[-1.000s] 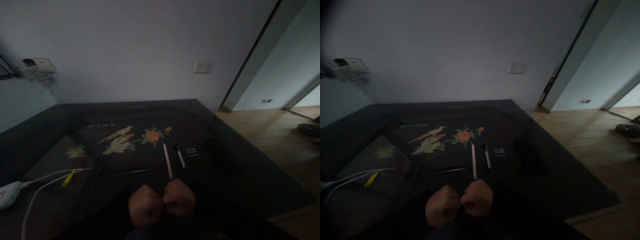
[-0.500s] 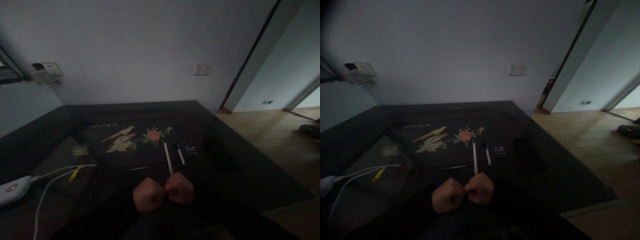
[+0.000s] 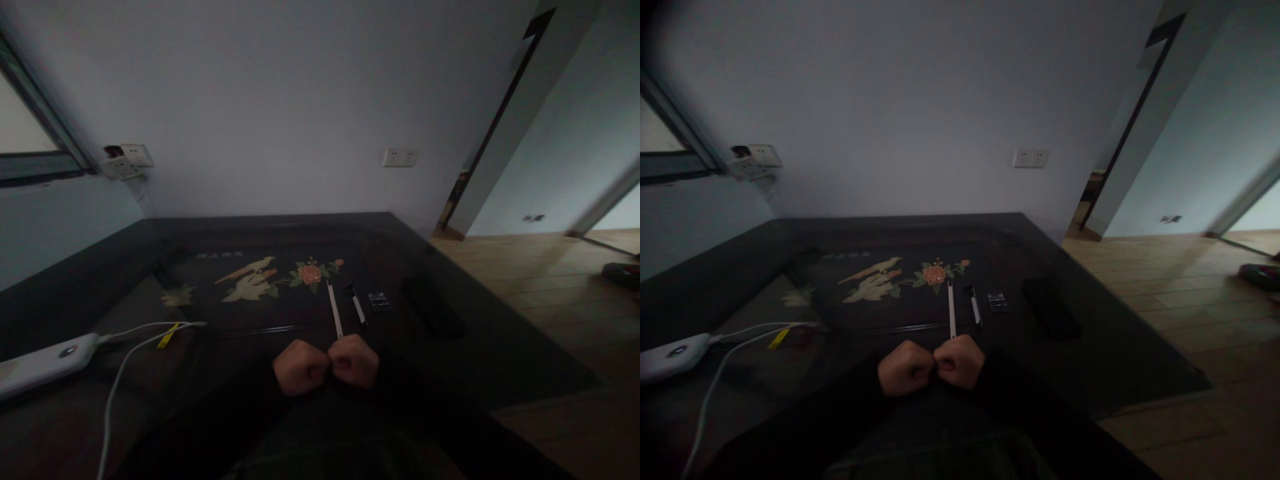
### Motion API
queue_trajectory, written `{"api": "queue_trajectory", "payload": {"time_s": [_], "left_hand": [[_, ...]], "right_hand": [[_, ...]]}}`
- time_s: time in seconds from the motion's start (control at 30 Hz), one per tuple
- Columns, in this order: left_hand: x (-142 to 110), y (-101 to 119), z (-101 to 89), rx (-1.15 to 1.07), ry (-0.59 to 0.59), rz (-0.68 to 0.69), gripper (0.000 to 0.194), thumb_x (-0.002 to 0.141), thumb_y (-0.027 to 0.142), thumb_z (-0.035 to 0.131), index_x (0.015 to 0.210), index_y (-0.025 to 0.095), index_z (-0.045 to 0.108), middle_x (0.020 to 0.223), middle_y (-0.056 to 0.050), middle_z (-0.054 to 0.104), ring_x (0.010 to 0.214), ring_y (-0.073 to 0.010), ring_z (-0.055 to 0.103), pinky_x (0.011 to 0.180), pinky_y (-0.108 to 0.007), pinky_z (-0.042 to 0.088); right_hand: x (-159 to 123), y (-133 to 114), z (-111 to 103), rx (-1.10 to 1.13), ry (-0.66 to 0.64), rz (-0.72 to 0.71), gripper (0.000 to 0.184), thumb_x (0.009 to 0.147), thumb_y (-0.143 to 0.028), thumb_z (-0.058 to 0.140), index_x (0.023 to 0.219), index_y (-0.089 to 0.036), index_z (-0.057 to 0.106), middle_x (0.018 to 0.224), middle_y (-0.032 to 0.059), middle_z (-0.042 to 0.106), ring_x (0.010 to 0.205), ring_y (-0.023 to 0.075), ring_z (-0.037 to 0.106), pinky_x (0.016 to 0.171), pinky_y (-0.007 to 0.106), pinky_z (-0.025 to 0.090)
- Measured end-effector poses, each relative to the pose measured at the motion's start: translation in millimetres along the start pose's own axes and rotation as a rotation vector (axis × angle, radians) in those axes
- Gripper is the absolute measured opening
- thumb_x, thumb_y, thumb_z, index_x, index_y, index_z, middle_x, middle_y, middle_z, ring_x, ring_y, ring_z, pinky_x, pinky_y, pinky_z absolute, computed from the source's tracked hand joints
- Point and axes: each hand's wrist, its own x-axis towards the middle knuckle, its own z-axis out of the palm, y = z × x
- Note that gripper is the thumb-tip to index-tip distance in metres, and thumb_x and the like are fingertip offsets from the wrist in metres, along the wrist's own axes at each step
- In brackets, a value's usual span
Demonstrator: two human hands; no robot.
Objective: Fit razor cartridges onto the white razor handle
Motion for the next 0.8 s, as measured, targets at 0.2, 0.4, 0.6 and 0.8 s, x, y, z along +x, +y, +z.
{"api": "queue_trajectory", "payload": {"time_s": [0.2, 0.4, 0.6, 0.8], "left_hand": [[2.7, 2.9, 0.0, 0.09, 0.028, -0.095, 0.024, 0.059, 0.005, 0.046, 0.053, 0.019, 0.027, 0.052, 0.006, 0.034, 0.051, -0.0089, 0.032, 0.052, -0.023, 0.023], [8.5, 5.4, 4.9, 0.141, 0.103, -0.175, 0.023, 0.062, 0.008, 0.047, 0.053, 0.019, 0.029, 0.051, 0.006, 0.033, 0.049, -0.009, 0.032, 0.052, -0.022, 0.025], [9.2, 6.8, 5.9, 0.191, 0.188, -0.21, 0.019, 0.064, 0.01, 0.045, 0.055, 0.02, 0.032, 0.052, 0.005, 0.037, 0.05, -0.0097, 0.035, 0.052, -0.023, 0.024], [11.0, 0.2, 3.9, 0.196, 0.232, -0.196, 0.02, 0.065, 0.012, 0.045, 0.056, 0.02, 0.028, 0.052, 0.006, 0.034, 0.05, -0.0089, 0.032, 0.052, -0.022, 0.024]], "right_hand": [[1.0, -6.7, -1.9, -0.042, 0.032, 0.09, 0.025, 0.055, -0.009, 0.045, 0.052, -0.02, 0.023, 0.049, -0.0066, 0.029, 0.048, 0.0086, 0.029, 0.05, 0.024, 0.018], [1.4, -5.6, -2.7, -0.052, 0.073, 0.187, 0.027, 0.056, -0.009, 0.046, 0.05, -0.02, 0.023, 0.046, -0.0082, 0.025, 0.045, 0.0072, 0.024, 0.05, 0.023, 0.017], [3.2, -4.4, -1.8, -0.068, 0.1, 0.18, 0.028, 0.056, -0.007, 0.047, 0.049, -0.02, 0.023, 0.046, -0.0082, 0.026, 0.045, 0.0069, 0.025, 0.049, 0.023, 0.018], [5.1, -2.0, -3.1, -0.065, 0.124, 0.177, 0.028, 0.056, -0.007, 0.046, 0.05, -0.02, 0.022, 0.046, -0.0085, 0.025, 0.045, 0.0067, 0.025, 0.048, 0.023, 0.017]]}}
